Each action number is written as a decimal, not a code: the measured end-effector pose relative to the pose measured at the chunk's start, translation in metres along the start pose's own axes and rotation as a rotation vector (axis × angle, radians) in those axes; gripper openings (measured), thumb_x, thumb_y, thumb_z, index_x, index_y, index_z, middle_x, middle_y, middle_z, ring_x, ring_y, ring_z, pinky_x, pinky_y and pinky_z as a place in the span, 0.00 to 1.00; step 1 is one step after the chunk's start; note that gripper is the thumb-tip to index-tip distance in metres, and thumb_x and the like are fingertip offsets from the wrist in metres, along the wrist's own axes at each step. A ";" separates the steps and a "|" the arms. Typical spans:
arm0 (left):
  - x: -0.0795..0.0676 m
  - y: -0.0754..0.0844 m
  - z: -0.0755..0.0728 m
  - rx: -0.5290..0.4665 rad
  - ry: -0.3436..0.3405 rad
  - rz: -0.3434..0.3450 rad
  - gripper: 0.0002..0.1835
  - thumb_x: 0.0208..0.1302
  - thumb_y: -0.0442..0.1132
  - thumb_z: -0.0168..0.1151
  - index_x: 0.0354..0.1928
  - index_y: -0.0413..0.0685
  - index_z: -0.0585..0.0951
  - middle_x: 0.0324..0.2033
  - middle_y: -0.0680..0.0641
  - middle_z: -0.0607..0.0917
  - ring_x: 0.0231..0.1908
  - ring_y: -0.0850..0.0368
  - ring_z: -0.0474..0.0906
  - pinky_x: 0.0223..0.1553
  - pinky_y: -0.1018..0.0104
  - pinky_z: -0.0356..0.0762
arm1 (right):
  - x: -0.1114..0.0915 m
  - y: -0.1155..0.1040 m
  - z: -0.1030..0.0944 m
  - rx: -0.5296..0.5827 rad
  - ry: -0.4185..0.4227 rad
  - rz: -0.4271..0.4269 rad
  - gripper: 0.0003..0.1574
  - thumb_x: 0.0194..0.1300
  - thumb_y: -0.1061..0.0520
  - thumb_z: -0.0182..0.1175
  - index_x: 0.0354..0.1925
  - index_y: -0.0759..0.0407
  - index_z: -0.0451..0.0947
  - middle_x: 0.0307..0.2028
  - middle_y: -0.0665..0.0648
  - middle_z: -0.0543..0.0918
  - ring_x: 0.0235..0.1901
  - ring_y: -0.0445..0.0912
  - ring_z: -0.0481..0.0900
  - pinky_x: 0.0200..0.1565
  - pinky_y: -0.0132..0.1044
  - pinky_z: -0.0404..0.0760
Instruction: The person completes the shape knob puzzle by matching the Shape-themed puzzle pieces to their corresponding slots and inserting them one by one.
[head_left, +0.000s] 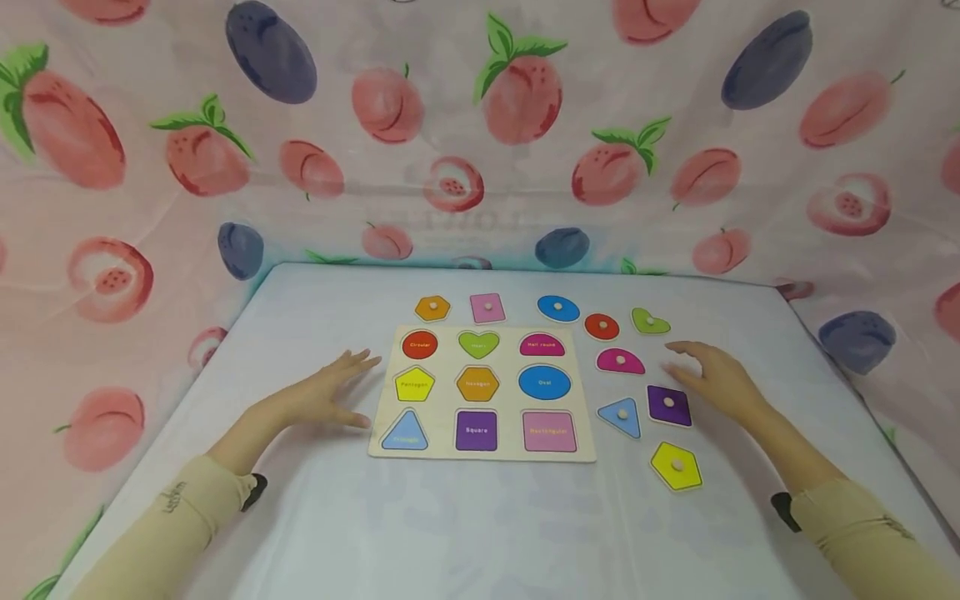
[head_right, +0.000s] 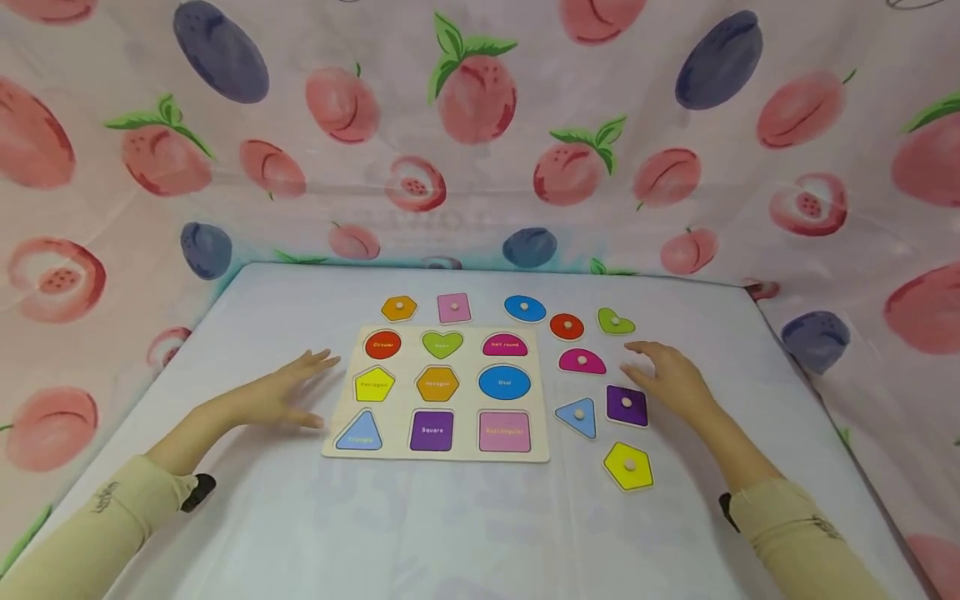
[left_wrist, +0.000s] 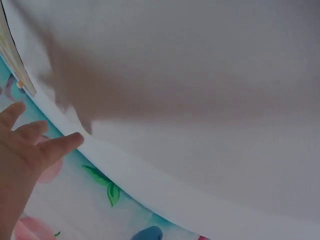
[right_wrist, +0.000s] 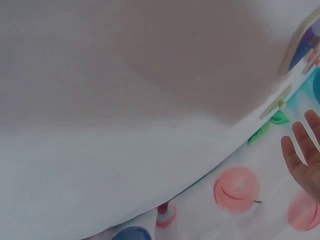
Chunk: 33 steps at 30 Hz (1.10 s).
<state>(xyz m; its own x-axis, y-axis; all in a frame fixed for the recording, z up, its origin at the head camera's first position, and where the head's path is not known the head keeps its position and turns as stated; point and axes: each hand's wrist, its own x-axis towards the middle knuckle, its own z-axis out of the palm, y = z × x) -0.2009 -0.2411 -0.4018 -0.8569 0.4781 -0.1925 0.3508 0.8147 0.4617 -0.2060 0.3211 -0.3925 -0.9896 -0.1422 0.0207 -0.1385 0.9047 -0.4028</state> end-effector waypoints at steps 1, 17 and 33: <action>0.000 0.001 0.002 0.008 -0.025 -0.014 0.57 0.44 0.58 0.73 0.73 0.48 0.54 0.73 0.36 0.49 0.71 0.29 0.37 0.65 0.30 0.44 | 0.002 -0.004 -0.001 -0.007 -0.004 -0.006 0.32 0.67 0.46 0.55 0.62 0.65 0.67 0.60 0.73 0.70 0.62 0.69 0.62 0.61 0.65 0.62; 0.009 0.017 0.016 0.154 -0.162 -0.140 0.72 0.27 0.65 0.77 0.74 0.53 0.46 0.75 0.47 0.42 0.72 0.32 0.32 0.53 0.17 0.34 | 0.060 -0.042 0.005 -0.072 -0.032 -0.116 0.27 0.64 0.55 0.59 0.58 0.66 0.71 0.59 0.72 0.72 0.61 0.66 0.66 0.61 0.60 0.65; 0.016 0.029 0.011 0.174 -0.232 -0.211 0.75 0.26 0.62 0.78 0.75 0.56 0.40 0.75 0.48 0.38 0.71 0.30 0.29 0.51 0.16 0.35 | 0.109 -0.061 0.012 -0.091 -0.140 -0.082 0.22 0.64 0.59 0.58 0.55 0.68 0.73 0.54 0.72 0.75 0.57 0.65 0.69 0.60 0.58 0.69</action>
<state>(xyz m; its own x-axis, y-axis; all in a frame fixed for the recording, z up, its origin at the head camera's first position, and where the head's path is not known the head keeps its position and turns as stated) -0.2005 -0.2060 -0.4015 -0.8160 0.3385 -0.4686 0.2508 0.9377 0.2405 -0.3045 0.2457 -0.3765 -0.9606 -0.2661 -0.0797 -0.2281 0.9193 -0.3207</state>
